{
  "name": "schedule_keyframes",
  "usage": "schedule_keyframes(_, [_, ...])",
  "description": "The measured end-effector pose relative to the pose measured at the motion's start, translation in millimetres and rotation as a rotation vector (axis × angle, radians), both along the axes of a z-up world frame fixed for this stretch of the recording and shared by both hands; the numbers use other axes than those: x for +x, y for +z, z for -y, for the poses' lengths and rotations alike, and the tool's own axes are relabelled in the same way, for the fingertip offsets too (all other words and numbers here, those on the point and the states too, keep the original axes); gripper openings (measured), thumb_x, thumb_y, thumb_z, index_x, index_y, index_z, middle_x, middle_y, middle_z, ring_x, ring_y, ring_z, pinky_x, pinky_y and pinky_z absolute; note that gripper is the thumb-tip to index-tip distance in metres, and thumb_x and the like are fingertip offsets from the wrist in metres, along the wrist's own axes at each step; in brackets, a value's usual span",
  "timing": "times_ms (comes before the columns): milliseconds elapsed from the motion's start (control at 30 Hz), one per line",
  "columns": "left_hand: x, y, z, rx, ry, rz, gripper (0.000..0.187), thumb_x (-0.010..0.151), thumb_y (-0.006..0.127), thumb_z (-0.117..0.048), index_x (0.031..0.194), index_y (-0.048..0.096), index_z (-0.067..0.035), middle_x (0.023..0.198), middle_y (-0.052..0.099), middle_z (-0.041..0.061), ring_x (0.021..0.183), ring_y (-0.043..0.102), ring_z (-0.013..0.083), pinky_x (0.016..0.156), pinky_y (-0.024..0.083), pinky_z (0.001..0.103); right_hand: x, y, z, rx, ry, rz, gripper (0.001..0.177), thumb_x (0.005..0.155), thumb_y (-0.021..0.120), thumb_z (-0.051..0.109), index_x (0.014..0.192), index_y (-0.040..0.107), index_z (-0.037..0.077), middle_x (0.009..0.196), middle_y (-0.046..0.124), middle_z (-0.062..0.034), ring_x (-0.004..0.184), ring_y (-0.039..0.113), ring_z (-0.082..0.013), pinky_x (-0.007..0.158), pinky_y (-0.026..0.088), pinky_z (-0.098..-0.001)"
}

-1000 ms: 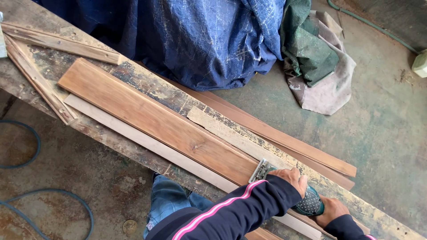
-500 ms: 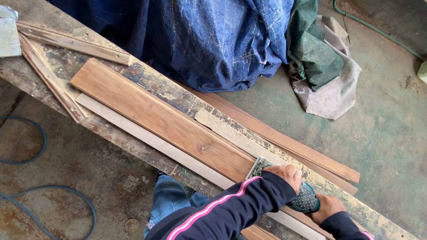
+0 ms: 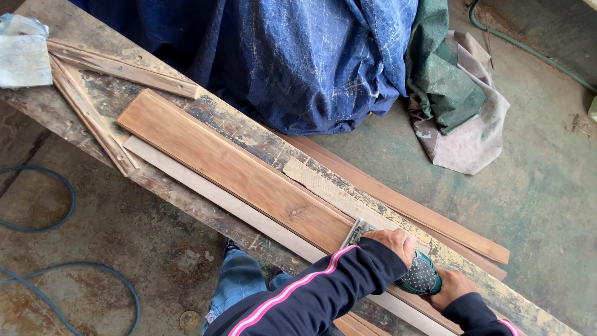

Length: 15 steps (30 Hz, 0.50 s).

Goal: The person is sanding long wooden planks using an electric orbital sander and a sanding block.

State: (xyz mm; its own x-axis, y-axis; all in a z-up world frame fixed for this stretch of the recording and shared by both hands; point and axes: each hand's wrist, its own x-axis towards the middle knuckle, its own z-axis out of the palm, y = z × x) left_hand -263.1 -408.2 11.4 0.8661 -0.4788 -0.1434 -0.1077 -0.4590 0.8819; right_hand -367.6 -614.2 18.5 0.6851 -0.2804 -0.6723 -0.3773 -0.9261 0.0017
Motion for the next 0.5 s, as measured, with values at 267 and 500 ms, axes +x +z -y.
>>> schedule_keyframes(267, [13, 1, -24, -0.043, 0.027, 0.046, 0.03, 0.099, 0.054, -0.032, 0.09, 0.067, -0.006, 0.079, 0.072, 0.021, 0.075, 0.071, 0.0419, 0.072, 0.055, 0.054, 18, -2, -20, -0.01, 0.034, -0.019, 0.05, 0.06, 0.088, 0.047, 0.101, 0.076, 0.02, 0.086, 0.08, -0.0121, 0.088, 0.078, -0.0318, 0.084, 0.062, -0.0422])
schedule_keyframes(500, [27, 0, -45, -0.02, 0.053, 0.04, 0.028, 0.098, 0.054, -0.03, 0.089, 0.068, -0.006, 0.079, 0.072, 0.022, 0.074, 0.071, 0.041, 0.072, 0.056, 0.052, 36, 1, -43, -0.002, 0.037, -0.012, 0.054, 0.061, 0.087, 0.048, 0.107, 0.075, 0.023, 0.086, 0.08, -0.0125, 0.087, 0.078, -0.0323, 0.083, 0.062, -0.0429])
